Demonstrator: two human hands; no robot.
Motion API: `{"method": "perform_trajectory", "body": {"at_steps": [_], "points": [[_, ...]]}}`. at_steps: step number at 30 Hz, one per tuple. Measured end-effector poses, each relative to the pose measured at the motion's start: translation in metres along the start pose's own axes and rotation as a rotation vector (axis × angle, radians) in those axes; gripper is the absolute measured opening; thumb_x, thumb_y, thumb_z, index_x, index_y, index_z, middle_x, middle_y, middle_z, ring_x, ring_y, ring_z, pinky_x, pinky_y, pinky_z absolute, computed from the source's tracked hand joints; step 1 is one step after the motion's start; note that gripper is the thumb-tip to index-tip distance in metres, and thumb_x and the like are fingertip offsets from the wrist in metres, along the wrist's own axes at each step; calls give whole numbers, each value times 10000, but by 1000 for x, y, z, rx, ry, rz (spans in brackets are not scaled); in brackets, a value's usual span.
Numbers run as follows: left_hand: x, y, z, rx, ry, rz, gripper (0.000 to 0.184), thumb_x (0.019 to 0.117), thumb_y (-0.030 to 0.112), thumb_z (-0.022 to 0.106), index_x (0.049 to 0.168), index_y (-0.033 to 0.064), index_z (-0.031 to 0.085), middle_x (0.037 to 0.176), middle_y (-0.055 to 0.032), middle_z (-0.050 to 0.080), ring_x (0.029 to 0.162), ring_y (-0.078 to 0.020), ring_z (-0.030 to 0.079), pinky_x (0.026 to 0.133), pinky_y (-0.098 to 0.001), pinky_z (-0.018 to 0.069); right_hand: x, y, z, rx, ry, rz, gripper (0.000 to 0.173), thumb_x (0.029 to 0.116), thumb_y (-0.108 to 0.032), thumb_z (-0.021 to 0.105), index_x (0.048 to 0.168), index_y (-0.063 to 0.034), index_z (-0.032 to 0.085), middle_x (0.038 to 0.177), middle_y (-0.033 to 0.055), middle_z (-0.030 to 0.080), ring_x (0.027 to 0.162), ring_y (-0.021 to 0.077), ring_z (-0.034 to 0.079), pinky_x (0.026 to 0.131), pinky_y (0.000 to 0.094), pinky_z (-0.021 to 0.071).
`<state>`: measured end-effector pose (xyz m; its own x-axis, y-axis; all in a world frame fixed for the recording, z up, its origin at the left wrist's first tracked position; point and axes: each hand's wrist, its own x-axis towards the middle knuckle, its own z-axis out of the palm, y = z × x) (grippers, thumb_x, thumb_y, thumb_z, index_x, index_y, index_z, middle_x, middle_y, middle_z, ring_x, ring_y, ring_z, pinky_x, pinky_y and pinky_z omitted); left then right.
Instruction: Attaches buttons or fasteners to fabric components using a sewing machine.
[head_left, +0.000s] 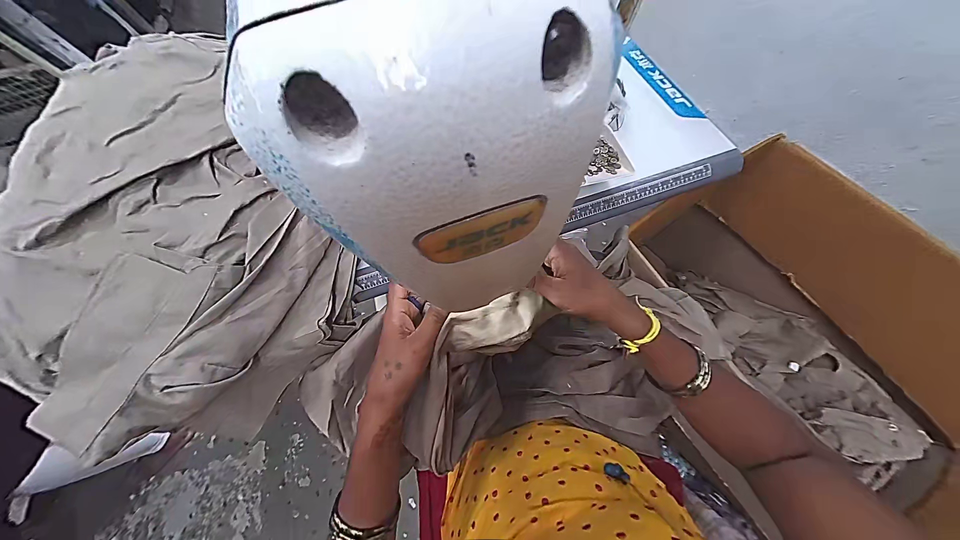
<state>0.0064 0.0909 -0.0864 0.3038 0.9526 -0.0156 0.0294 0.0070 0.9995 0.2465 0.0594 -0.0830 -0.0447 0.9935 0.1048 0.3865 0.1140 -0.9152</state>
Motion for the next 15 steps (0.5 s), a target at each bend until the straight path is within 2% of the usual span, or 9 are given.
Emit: {"method": "perform_trajectory", "body": {"at_steps": [2,3,5,6,8,12,14,15], "points": [[0,-1,2,-12,0,5,370,969,35,577,1300,-7,419,873,38,623,803,-19,647,770,-183,557,8,5,-18,-241,93,-13,194,966,-173,690,1105,-38,672,824,21,665,734,109,631,701,333,545],[0,-1,2,-14,-4,9,372,971,34,573,1304,-11,414,863,41,629,795,-16,651,764,-180,561,13,14,-29,-411,195,-70,177,969,-163,685,1079,-29,723,918,91,697,833,209,676,767,423,571],[1,-1,4,-13,-10,23,356,970,27,563,1287,-1,403,846,64,648,793,5,655,765,-166,554,28,34,-48,-721,345,-150,200,991,-171,651,1094,-24,739,1033,200,691,983,387,663,838,555,520],[0,-2,5,-5,-6,27,347,969,29,560,1279,3,407,847,74,650,798,14,658,769,-162,558,35,40,-55,-812,359,-163,218,996,-179,651,1129,-28,735,1081,218,679,1034,423,636,862,572,489],[1,-2,7,13,16,25,322,964,37,566,1254,7,428,845,81,646,781,26,658,745,-154,563,51,47,-61,-904,334,-193,253,980,-207,683,1150,-27,735,1125,226,676,1088,444,621,903,589,470],[0,-2,10,49,44,10,297,969,54,572,1236,0,455,854,64,640,779,26,649,731,-153,555,75,59,-58,-991,217,-208,335,935,-249,726,1177,-18,716,1165,211,665,1132,434,600,902,611,451],[-1,-2,11,54,48,16,311,968,65,576,1244,-9,454,841,69,630,778,26,643,739,-150,550,73,61,-57,-972,237,-235,272,954,-223,700,1136,-22,730,1146,211,677,1142,433,607,918,625,445],[-2,-3,11,50,54,18,314,967,66,579,1244,-17,457,841,65,628,781,24,640,745,-152,546,67,61,-57,-936,285,-276,223,963,-203,682,1078,-19,734,1104,215,692,1111,436,628,915,623,454]]}}
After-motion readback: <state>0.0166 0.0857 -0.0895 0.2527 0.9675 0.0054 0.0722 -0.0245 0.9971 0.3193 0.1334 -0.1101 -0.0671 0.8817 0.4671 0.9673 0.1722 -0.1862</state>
